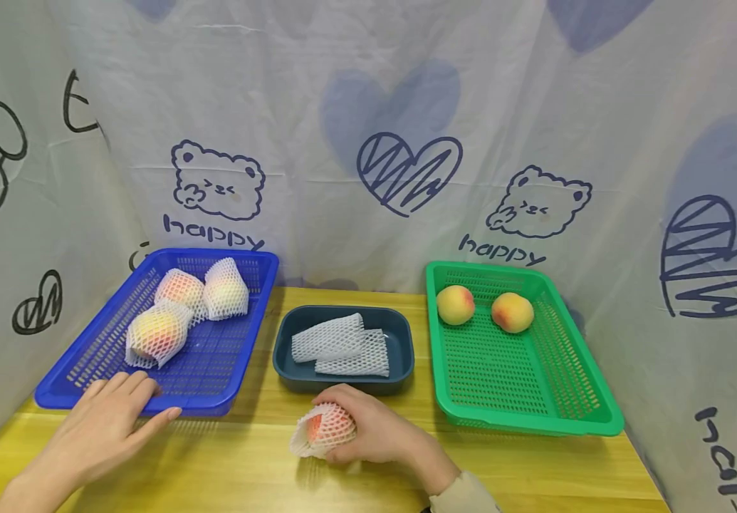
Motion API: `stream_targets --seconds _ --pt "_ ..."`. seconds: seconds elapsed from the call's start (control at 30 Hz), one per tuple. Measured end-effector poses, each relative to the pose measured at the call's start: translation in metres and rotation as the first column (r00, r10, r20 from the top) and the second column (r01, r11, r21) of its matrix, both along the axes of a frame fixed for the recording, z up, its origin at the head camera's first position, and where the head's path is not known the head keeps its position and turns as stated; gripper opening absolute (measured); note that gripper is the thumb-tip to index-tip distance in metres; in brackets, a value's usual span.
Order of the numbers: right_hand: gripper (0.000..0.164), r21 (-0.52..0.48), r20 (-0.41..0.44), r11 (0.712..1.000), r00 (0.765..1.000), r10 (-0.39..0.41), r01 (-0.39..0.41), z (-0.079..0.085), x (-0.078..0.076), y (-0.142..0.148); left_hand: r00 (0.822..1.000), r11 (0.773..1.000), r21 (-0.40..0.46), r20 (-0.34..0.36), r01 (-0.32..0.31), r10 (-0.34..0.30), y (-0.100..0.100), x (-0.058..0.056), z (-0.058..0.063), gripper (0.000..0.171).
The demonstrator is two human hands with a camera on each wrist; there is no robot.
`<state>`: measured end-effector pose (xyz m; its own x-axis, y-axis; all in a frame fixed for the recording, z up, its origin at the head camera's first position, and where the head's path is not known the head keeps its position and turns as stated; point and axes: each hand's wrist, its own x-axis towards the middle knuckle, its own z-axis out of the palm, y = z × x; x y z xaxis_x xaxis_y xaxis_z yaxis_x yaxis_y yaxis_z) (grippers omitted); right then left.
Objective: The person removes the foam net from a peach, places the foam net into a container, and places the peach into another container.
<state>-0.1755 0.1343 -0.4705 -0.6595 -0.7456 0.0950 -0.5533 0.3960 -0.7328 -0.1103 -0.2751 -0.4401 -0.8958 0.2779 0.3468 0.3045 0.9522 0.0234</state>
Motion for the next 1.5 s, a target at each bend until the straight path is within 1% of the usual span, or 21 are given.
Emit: stream_targets --seconds 0.2,0.33,0.5,0.6,0.73,0.8,0.93,1.0,1.07,1.13,1.23,1.37,1.43,1.5 --pt "0.073 -0.012 -0.005 1.0 1.0 -0.012 0.012 -0.001 0.003 0.0 1.0 1.0 0.013 0.006 -0.004 0.004 -0.001 0.001 0.0 0.044" --pt "0.074 -0.034 0.003 0.999 0.999 -0.034 0.034 0.002 0.006 0.0 1.0 1.0 0.022 0.006 -0.001 0.001 0.0 0.001 0.0 0.044" --pt "0.077 -0.083 0.006 0.993 0.996 -0.085 0.086 0.006 0.011 0.002 1.0 0.999 0.05 0.016 -0.004 0.003 0.001 0.002 0.001 0.045" --pt "0.078 -0.121 0.002 0.985 0.993 -0.121 0.12 0.008 0.013 0.003 1.0 0.996 0.086 0.015 -0.002 0.001 0.002 0.003 0.0 0.045" --pt "0.08 -0.168 -0.012 0.971 0.984 -0.177 0.173 0.013 0.015 0.005 1.0 0.99 0.138 -0.024 0.006 -0.003 0.007 0.002 0.001 0.044" --pt "0.081 -0.186 -0.023 0.961 0.977 -0.211 0.203 0.016 0.016 0.006 0.998 0.986 0.168 -0.055 0.014 -0.005 0.012 0.001 0.003 0.043" --pt "0.082 -0.227 -0.047 0.936 0.957 -0.286 0.269 0.023 0.018 0.007 0.991 0.965 0.259 -0.131 0.051 -0.017 0.026 -0.002 0.008 0.037" --pt "0.082 -0.246 -0.054 0.921 0.944 -0.325 0.303 0.026 0.018 0.007 0.984 0.946 0.312 -0.176 0.087 -0.032 0.036 -0.005 0.011 0.033" --pt "0.083 -0.271 -0.058 0.904 0.932 -0.357 0.329 0.03 0.019 0.006 0.974 0.921 0.367 -0.219 0.131 -0.051 0.046 -0.008 0.014 0.029" --pt "0.084 -0.296 -0.071 0.89 0.921 -0.383 0.347 0.033 0.019 0.006 0.965 0.891 0.419 -0.251 0.178 -0.074 0.057 -0.012 0.017 0.027" --pt "0.086 -0.334 -0.139 0.873 0.898 -0.418 0.355 0.037 0.017 0.004 0.955 0.838 0.489 -0.274 0.241 -0.114 0.075 -0.018 0.021 0.027" --pt "0.086 -0.379 -0.261 0.856 0.847 -0.463 0.351 0.042 0.015 0.001 0.952 0.774 0.563 -0.252 0.289 -0.172 0.099 -0.024 0.026 0.03" --pt "0.086 -0.399 -0.304 0.85 0.825 -0.477 0.345 0.044 0.013 -0.001 0.956 0.74 0.607 -0.216 0.29 -0.197 0.111 -0.027 0.028 0.032" --pt "0.085 -0.415 -0.33 0.844 0.808 -0.487 0.339 0.046 0.013 -0.003 0.958 0.697 0.659 -0.173 0.284 -0.226 0.122 -0.03 0.03 0.034"
